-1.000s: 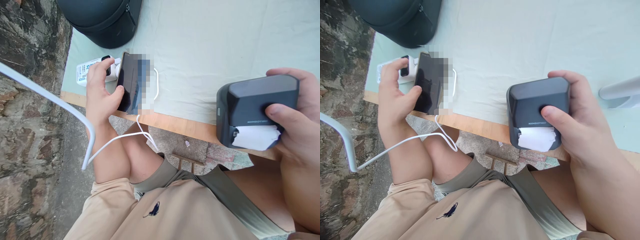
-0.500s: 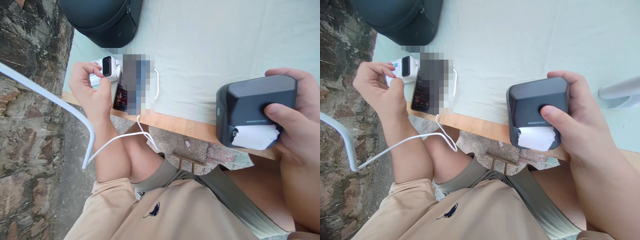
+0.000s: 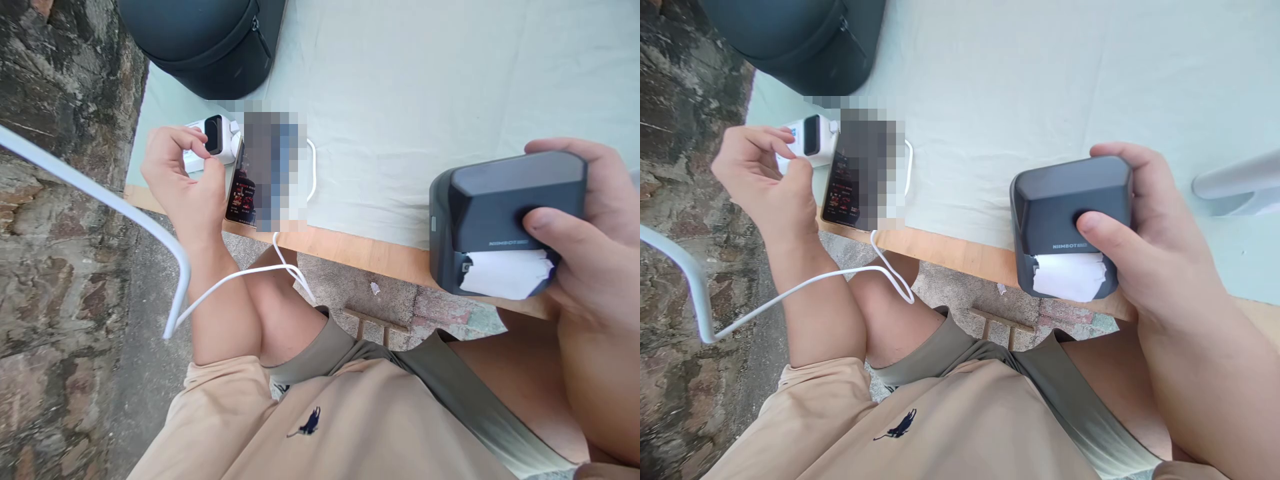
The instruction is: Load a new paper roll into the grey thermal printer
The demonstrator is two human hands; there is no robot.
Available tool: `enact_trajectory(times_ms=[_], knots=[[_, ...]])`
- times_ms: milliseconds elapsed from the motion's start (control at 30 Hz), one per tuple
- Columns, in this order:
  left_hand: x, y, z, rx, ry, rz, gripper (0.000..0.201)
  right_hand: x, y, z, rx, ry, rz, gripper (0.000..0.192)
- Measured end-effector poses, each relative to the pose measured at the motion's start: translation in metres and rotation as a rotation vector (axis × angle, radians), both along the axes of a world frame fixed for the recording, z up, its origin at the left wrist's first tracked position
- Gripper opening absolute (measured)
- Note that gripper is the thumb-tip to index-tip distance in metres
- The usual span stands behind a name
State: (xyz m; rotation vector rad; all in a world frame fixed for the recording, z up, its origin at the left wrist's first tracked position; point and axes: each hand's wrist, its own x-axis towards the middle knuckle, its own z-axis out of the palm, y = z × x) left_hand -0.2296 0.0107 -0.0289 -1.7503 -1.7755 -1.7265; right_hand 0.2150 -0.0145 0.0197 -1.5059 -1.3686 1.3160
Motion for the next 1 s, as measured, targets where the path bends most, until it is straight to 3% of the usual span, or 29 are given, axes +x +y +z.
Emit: enact_trajectory(times_ms=[200,367,500,733,900,1000], knots=[[0.0,-0.003,0.002,-0.058,0.033,0.029,0.042,-0.002,-0.001,0.001,-0.012,-0.011,-0.002,0.077],[0.005,-0.013,0.006,-0.255,0.128,-0.031,0.057,-0.003,0.0,0.001,-0.017,0.015,-0.01,0.076],[0.003,-0.017,0.005,-0.337,0.163,-0.075,0.051,-0.003,0.001,0.001,-0.005,0.024,0.006,0.074],[0.004,-0.018,0.004,-0.304,0.156,-0.137,0.054,-0.003,0.002,0.001,-0.004,0.014,0.011,0.074],[0.003,-0.018,0.001,-0.394,0.227,-0.127,0.05,-0.003,0.0,-0.001,-0.015,0.021,-0.01,0.073],[0.001,-0.016,0.0,-0.301,0.225,-0.14,0.041,-0.003,0.0,0.0,-0.01,0.031,0.002,0.072]])
